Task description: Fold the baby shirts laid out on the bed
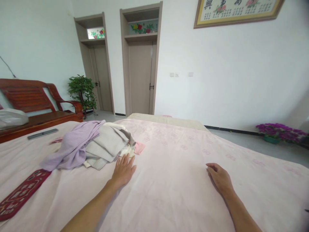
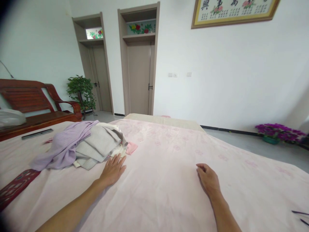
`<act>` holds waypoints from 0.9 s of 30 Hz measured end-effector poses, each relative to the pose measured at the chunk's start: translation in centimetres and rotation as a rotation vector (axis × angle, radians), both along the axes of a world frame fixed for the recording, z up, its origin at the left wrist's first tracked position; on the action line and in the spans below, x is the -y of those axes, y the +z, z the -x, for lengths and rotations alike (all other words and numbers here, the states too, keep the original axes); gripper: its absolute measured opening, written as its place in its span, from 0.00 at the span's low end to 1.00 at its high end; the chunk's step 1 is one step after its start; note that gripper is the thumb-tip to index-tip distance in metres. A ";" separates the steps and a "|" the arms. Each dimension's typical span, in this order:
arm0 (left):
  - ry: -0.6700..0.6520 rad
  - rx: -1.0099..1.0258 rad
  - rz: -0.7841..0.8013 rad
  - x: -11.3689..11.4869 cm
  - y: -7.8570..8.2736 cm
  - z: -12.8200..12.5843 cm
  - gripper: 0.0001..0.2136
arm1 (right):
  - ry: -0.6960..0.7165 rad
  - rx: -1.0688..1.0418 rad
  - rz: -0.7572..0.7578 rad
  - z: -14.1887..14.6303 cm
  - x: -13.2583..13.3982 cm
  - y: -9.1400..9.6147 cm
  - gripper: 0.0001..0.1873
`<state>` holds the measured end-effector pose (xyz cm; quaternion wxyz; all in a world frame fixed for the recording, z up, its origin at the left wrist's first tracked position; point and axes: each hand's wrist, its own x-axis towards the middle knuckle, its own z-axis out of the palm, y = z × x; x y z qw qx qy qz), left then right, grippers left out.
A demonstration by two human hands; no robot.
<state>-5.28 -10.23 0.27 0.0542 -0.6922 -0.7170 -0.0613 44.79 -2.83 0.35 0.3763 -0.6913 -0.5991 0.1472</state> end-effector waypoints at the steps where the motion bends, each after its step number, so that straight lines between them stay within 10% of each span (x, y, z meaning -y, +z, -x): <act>1: 0.001 -0.004 -0.004 0.4 0.0 -0.1 0.27 | 0.002 0.008 -0.007 -0.1 0.0 0.0 0.21; 20: 0.009 -0.011 -0.126 1.5 -0.1 -0.7 0.25 | 0.016 0.198 -0.016 -0.4 0.1 -0.6 0.20; 27: -0.006 -0.007 -0.177 1.3 -0.4 -0.6 0.23 | 0.030 0.569 -0.054 0.0 0.8 -1.7 0.28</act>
